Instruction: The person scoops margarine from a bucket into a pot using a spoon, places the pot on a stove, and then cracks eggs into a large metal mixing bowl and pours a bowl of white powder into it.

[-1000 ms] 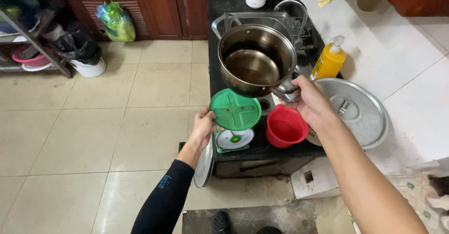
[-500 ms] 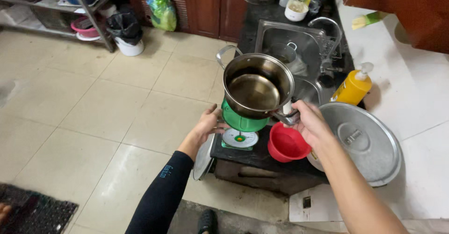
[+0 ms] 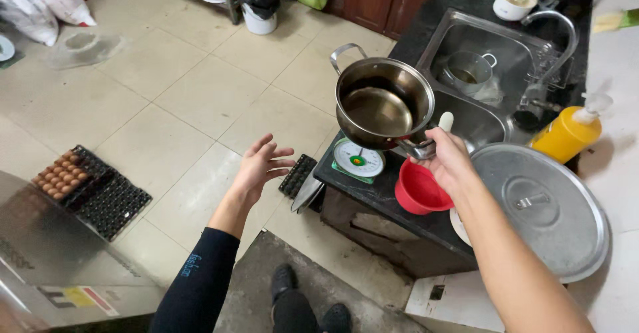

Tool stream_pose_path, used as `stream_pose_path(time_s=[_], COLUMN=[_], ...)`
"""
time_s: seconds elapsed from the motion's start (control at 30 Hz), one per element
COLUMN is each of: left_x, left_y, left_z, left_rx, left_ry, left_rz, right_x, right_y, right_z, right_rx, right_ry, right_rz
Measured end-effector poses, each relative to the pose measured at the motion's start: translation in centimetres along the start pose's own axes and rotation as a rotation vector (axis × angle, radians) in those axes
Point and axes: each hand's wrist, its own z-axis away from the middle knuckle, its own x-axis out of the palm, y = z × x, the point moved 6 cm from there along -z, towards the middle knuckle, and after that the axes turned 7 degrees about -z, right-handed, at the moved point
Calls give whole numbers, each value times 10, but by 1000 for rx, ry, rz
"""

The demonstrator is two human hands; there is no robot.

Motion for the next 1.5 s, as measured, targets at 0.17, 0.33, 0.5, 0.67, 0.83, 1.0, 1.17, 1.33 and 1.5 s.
stream_pose_path(time_s=[0.17,0.33,0.5,0.67,0.83,1.0,1.17,1.33,1.5], left_x=[-8,-29,-57,-59,-43,-30,12,108,233], left_y=[6,21,24,35,40,-7,-96,-202,-301], left_z=[42,89,172,289,464,621,781,912,1012], left_rx=[57,131,260,527,778,673,429,71,-392], left_ry=[62,157,270,527,1015,1268,1689,2029,2122], left_rz=[15,-5,-52,-233,-929,-1067,-1131,-1033,-881], right_x=[-2,-8,61,215,300,330,318,256,163], right_y=[2,-17,-61,24,133,208,250,271,286], right_z=[-6,-9,41,120,303,465,595,709,822], right_rx=[110,-167,-1175,-326,222,371,425,460,608], right_ry=[8,243,312,-682,-1182,-1548,-1845,-2083,-2254], right_rz=[-33,264,550,260,447,506,573,662,736])
